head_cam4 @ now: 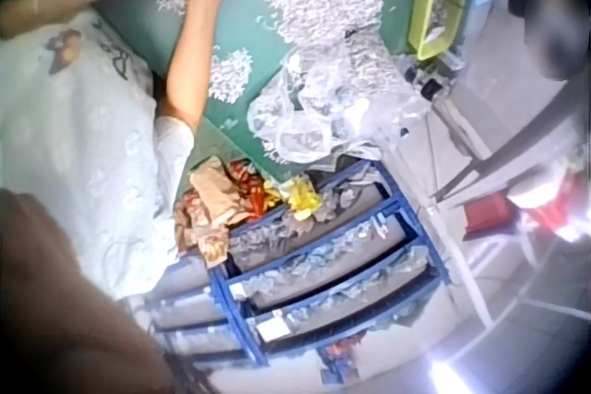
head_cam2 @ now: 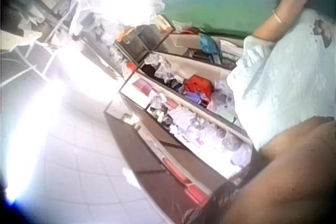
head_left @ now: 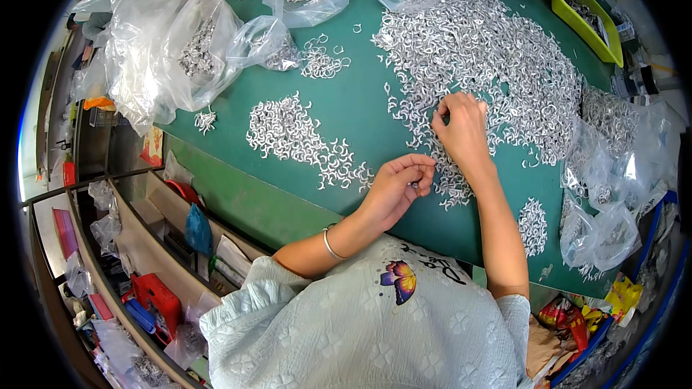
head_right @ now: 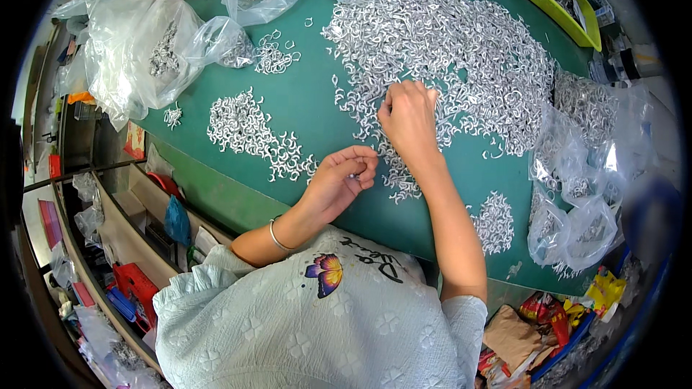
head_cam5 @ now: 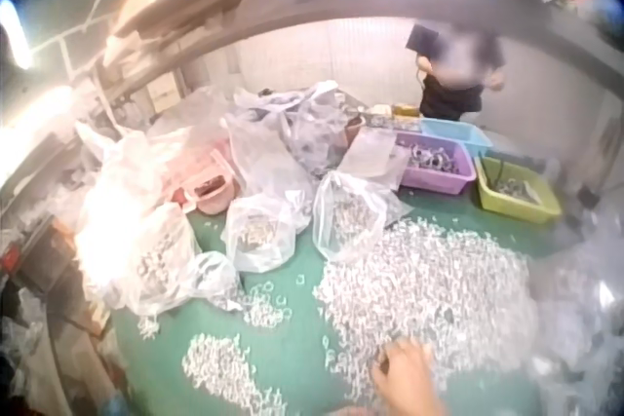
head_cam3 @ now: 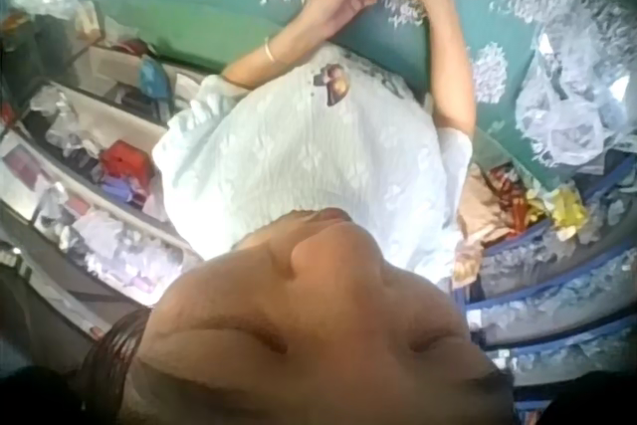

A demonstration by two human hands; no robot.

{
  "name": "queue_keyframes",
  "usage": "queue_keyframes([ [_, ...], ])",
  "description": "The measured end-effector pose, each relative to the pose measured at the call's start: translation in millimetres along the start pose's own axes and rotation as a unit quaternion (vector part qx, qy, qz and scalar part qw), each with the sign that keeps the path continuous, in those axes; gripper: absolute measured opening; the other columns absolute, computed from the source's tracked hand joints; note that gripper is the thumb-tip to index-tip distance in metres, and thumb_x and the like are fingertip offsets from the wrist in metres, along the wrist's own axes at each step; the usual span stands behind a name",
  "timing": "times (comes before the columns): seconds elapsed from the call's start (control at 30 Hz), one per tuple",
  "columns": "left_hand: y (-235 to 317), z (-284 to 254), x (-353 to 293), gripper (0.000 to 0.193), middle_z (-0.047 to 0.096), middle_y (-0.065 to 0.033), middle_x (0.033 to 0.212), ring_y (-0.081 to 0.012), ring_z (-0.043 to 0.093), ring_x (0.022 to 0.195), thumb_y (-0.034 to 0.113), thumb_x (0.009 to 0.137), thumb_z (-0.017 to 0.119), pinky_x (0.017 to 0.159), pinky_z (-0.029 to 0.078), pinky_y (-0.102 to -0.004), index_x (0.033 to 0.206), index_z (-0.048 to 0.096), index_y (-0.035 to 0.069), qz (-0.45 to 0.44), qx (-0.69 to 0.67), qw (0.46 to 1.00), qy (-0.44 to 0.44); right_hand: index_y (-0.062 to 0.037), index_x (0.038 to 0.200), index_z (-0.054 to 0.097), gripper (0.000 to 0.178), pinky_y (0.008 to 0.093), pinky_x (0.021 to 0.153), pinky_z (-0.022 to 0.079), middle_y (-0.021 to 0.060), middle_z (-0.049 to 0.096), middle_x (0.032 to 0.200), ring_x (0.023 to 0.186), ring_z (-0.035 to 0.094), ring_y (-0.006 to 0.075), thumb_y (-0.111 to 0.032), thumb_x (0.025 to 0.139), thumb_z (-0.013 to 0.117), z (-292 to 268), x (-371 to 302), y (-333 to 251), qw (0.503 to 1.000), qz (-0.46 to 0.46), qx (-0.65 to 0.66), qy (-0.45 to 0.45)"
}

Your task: The person sorts small silver-colored metal hooks by hand on a green workbench, moving them into piles and placing some into plastic bags.

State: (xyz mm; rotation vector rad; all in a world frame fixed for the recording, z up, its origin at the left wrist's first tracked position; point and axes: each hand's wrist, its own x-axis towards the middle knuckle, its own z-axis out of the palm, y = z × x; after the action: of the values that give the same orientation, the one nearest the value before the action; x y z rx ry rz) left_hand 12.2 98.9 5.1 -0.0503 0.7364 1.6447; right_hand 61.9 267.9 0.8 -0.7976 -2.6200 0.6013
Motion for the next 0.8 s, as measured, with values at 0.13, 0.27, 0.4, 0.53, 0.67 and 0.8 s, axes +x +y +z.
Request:
queue_keyframes([
  [0.13,1,3,-4,0.020,0.059,-0.0051,0.086,-0.0111,0.052,0.071,-0.003,0.092,0.048,0.066,0.045,-0.0260,0.106,0.061,-0.005,-0.001,0.003,1.000,0.009,-0.0013,0.079,0.061,0.007,0.0434,0.081,0.042,0.0134,0.062,0.079,0.083,0.057,0.0321,-0.001,0.075,0.066,0,-1,0,0.998,-0.013,0.047,0.035],
  [0.27,-1,3,-6,0.020,0.061,-0.0063,0.089,-0.0121,0.055,0.074,-0.001,0.093,0.048,0.069,0.047,-0.0265,0.108,0.061,-0.005,-0.010,0.003,1.000,0.009,0.0026,0.085,0.063,0.010,0.0416,0.077,0.047,0.0152,0.065,0.082,0.079,0.060,0.0318,0.001,0.075,0.065,-6,-5,17,0.997,-0.027,0.055,0.039],
  [0.4,6,28,-12,0.021,0.063,-0.0068,0.093,-0.0132,0.057,0.078,0.007,0.097,0.050,0.072,0.048,-0.0270,0.111,0.061,-0.005,-0.034,0.003,0.996,0.080,0.0013,0.097,0.068,0.016,0.0281,0.068,0.046,0.0091,0.065,0.081,0.069,0.056,0.0146,0.000,0.081,0.065,-43,-20,-5,0.972,0.126,0.198,-0.005],
  [0.53,4,40,-16,0.026,0.061,-0.0048,0.090,-0.0136,0.057,0.080,0.016,0.101,0.051,0.073,0.048,-0.0273,0.113,0.061,-0.005,-0.076,-0.075,0.985,0.137,-0.0002,0.097,0.068,0.017,0.0312,0.073,0.048,0.0100,0.067,0.088,0.080,0.060,0.0210,-0.001,0.080,0.068,-69,-66,-23,0.952,0.070,0.283,-0.092],
  [0.67,-10,3,-25,0.026,0.058,-0.0044,0.085,-0.0092,0.049,0.067,0.014,0.102,0.047,0.061,0.043,-0.0233,0.120,0.057,-0.002,-0.134,0.013,0.991,0.011,-0.0043,0.109,0.066,0.034,0.0401,0.090,0.044,0.0095,0.064,0.111,0.108,0.058,0.0301,-0.006,0.076,0.073,-68,-91,-9,0.993,-0.024,0.111,-0.018],
  [0.8,-13,-4,-37,0.023,0.056,-0.0042,0.083,-0.0066,0.037,0.057,0.012,0.102,0.046,0.051,0.033,-0.0214,0.119,0.056,-0.001,-0.165,0.021,0.986,-0.020,-0.0099,0.124,0.061,0.050,0.0506,0.107,0.031,0.0077,0.051,0.139,0.137,0.040,0.0314,-0.011,0.076,0.074,-55,-120,-17,0.989,-0.081,0.019,-0.119],
])
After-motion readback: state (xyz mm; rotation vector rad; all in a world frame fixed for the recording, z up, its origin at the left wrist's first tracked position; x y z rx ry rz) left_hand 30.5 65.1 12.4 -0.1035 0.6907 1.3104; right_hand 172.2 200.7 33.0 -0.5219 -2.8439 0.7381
